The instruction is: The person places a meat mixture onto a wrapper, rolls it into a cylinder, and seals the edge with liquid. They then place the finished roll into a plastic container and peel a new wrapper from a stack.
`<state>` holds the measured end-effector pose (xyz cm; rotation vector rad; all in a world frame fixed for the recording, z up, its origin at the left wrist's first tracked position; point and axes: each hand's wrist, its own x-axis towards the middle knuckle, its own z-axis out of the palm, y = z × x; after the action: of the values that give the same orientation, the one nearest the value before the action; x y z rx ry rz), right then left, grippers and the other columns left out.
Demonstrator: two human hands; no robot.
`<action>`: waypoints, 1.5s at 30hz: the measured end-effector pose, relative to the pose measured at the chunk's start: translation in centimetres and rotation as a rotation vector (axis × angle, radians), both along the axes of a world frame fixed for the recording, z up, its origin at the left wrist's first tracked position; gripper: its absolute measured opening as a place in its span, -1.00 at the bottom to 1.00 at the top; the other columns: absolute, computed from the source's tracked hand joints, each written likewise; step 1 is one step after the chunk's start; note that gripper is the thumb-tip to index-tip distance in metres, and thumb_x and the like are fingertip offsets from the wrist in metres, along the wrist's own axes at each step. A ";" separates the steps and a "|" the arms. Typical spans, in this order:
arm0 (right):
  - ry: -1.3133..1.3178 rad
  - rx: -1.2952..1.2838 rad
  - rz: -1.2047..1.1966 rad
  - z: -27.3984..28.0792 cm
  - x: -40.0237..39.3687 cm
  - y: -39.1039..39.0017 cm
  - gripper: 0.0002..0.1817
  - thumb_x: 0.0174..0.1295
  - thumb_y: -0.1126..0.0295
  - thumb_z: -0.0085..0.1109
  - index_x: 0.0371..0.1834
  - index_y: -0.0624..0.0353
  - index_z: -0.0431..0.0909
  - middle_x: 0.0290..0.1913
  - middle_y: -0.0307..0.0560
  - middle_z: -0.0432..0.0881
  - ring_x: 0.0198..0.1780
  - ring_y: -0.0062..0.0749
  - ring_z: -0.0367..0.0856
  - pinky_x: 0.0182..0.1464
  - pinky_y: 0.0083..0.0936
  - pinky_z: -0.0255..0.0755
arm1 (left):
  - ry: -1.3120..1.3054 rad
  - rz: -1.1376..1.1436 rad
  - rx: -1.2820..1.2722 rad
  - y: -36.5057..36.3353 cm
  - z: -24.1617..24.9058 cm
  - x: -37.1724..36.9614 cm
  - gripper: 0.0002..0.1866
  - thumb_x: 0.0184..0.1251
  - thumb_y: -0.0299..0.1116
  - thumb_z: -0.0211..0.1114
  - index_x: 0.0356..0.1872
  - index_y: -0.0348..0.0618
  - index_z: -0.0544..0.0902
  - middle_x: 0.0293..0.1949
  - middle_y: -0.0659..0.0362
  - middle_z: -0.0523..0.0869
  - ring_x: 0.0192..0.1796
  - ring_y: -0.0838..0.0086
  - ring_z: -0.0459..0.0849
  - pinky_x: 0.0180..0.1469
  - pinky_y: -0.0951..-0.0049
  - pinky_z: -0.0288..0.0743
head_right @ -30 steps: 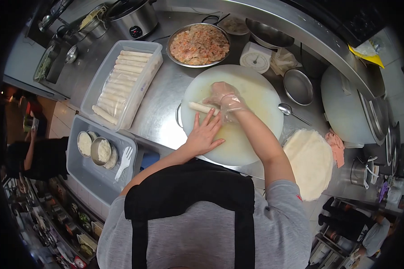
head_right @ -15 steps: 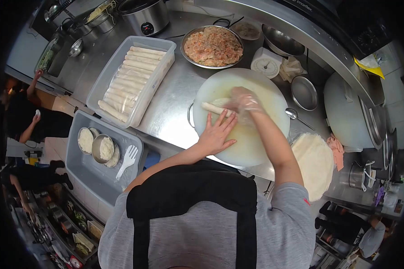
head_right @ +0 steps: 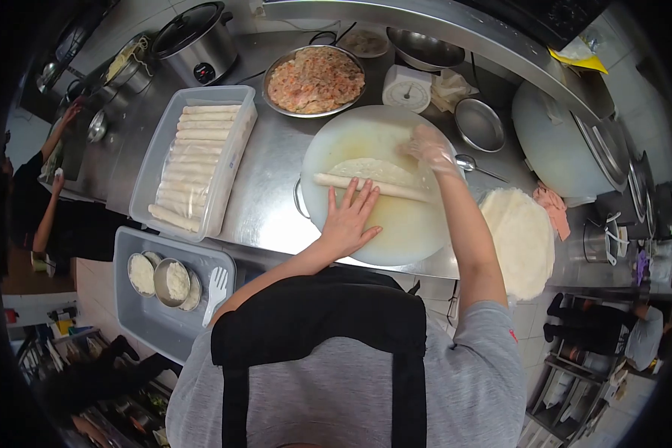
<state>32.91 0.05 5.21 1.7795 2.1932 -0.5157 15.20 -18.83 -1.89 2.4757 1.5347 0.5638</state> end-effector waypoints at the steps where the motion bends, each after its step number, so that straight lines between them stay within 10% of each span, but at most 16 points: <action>1: 0.060 0.027 -0.153 1.2 0.5 -1.1 -0.51 0.00 0.03 0.25 -0.12 0.19 0.57 0.01 0.09 0.56 0.03 0.01 0.52 -0.06 -0.29 0.46 | 0.001 -0.007 0.001 0.3 0.0 -0.2 -0.20 0.24 0.06 0.11 0.41 -0.17 0.11 0.44 0.06 0.07 0.49 0.13 -0.10 0.30 -0.38 -0.17; 7: 0.654 0.804 0.394 -3.8 0.9 -9.4 -0.87 0.04 0.43 0.21 -0.47 0.21 0.46 -0.37 -0.04 0.55 -0.25 -0.02 0.54 -0.21 -0.22 0.44 | 0.006 -0.129 0.040 4.2 0.0 -1.4 -0.27 0.21 -0.08 0.19 0.36 -0.18 0.19 0.37 0.04 0.20 0.39 0.11 0.14 0.38 -0.15 -0.11; 20: 0.611 0.833 0.500 -5.9 0.8 -8.3 -0.86 0.00 0.48 0.17 -0.34 0.15 0.48 -0.32 -0.09 0.51 -0.23 -0.13 0.52 -0.23 -0.22 0.43 | -0.061 -0.225 0.076 8.8 1.6 -2.1 -0.51 0.19 -0.29 0.21 0.14 -0.24 0.41 0.08 0.03 0.45 0.15 0.18 0.39 0.21 0.20 0.25; 31: 0.760 0.118 0.239 -4.0 1.8 -4.6 -0.85 0.12 0.37 0.19 -0.29 0.16 0.65 -0.30 0.01 0.60 -0.22 -0.05 0.59 -0.14 -0.27 0.45 | -0.102 -0.315 -0.114 12.1 1.7 -3.1 -0.64 0.15 -0.45 0.22 0.02 -0.22 0.54 -0.14 0.06 0.50 -0.01 0.21 0.46 0.03 0.29 0.40; 38: 0.680 0.291 0.346 -4.3 1.3 -11.2 -0.86 0.15 0.38 0.14 -0.32 0.19 0.64 -0.29 0.02 0.61 -0.25 -0.05 0.58 -0.16 -0.28 0.46 | -0.001 -0.333 -0.036 1.7 2.2 -2.0 -0.33 0.12 -0.34 0.28 0.26 -0.36 0.27 0.23 -0.11 0.31 0.27 0.05 0.29 0.29 0.14 0.20; 45: 0.921 0.496 -0.027 -3.2 5.4 -9.3 -0.82 0.15 0.40 0.16 -0.27 0.26 0.62 -0.25 0.05 0.63 -0.19 -0.10 0.61 -0.12 -0.36 0.46 | 0.029 -0.278 -0.027 4.4 0.7 0.6 -0.13 0.21 0.02 0.16 0.36 -0.42 0.06 0.38 -0.20 0.12 0.45 0.00 0.04 0.42 0.02 -0.06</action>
<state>38.36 -9.23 2.01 2.0670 3.1259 -1.0292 15.82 -14.39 -1.23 2.6234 1.1680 0.4582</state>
